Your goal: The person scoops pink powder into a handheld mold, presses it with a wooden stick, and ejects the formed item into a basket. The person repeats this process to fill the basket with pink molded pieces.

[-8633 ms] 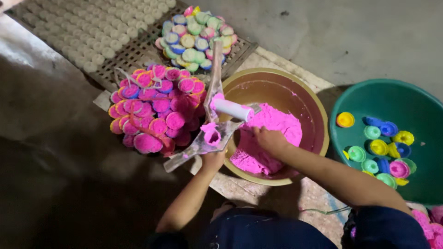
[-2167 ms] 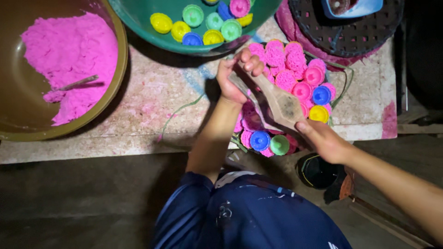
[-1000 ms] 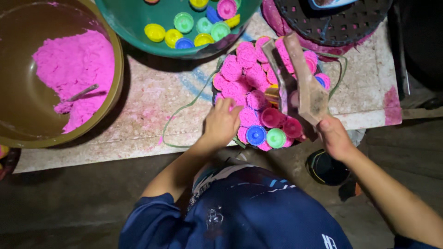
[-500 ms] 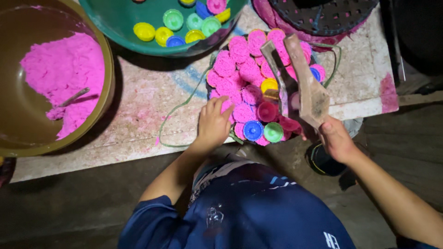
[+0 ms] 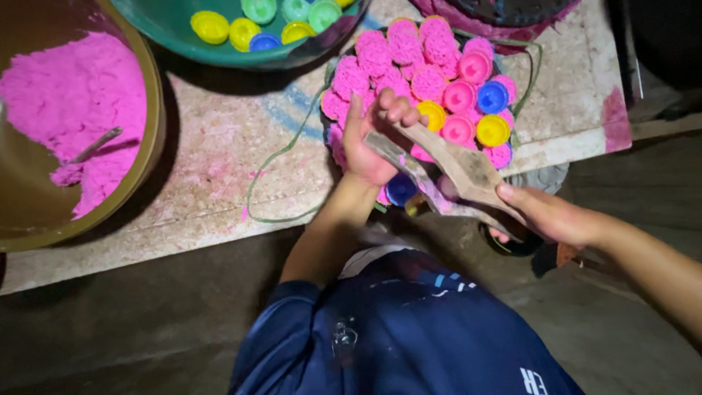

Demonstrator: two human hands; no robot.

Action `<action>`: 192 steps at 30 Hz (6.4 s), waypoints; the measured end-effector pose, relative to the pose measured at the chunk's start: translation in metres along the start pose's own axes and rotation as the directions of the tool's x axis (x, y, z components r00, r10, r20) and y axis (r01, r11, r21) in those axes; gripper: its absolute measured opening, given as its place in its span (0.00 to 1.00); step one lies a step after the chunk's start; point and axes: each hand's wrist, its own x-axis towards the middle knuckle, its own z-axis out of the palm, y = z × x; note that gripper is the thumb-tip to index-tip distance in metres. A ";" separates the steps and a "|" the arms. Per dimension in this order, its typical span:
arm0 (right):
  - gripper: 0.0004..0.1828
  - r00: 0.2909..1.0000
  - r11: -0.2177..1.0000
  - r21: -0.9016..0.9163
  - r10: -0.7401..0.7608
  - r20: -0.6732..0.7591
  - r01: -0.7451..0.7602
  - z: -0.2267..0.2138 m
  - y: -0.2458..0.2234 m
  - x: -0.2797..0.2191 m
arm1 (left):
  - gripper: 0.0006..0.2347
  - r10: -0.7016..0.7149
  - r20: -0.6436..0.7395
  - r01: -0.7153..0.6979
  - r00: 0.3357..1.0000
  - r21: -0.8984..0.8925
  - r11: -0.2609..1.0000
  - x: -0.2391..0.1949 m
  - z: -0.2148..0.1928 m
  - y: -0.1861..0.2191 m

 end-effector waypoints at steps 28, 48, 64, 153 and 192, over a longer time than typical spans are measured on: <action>0.35 0.925 0.851 -0.525 -0.211 -0.317 0.015 0.055 -0.046 0.011 | 0.17 0.063 -0.149 -0.070 0.987 -0.040 0.997 -0.008 -0.041 0.017; 0.30 0.837 0.814 -0.566 -0.395 -0.379 0.127 0.051 -0.052 0.009 | 0.16 0.126 -0.120 -0.114 0.985 0.101 0.988 0.011 -0.028 0.018; 0.22 0.800 0.835 -0.437 -0.496 -0.336 0.334 0.018 -0.017 0.028 | 0.26 -0.183 -0.510 0.482 0.841 0.550 0.682 -0.010 -0.060 0.021; 0.22 0.825 -0.063 -0.847 -0.201 0.528 0.527 0.384 -0.423 0.230 | 0.16 0.779 0.522 0.138 0.349 0.793 -0.593 -0.267 0.093 0.446; 0.17 0.448 -0.751 -0.654 -0.557 0.700 0.088 0.416 -0.442 0.117 | 0.26 0.585 0.303 0.319 0.753 0.609 -0.726 -0.260 0.119 0.449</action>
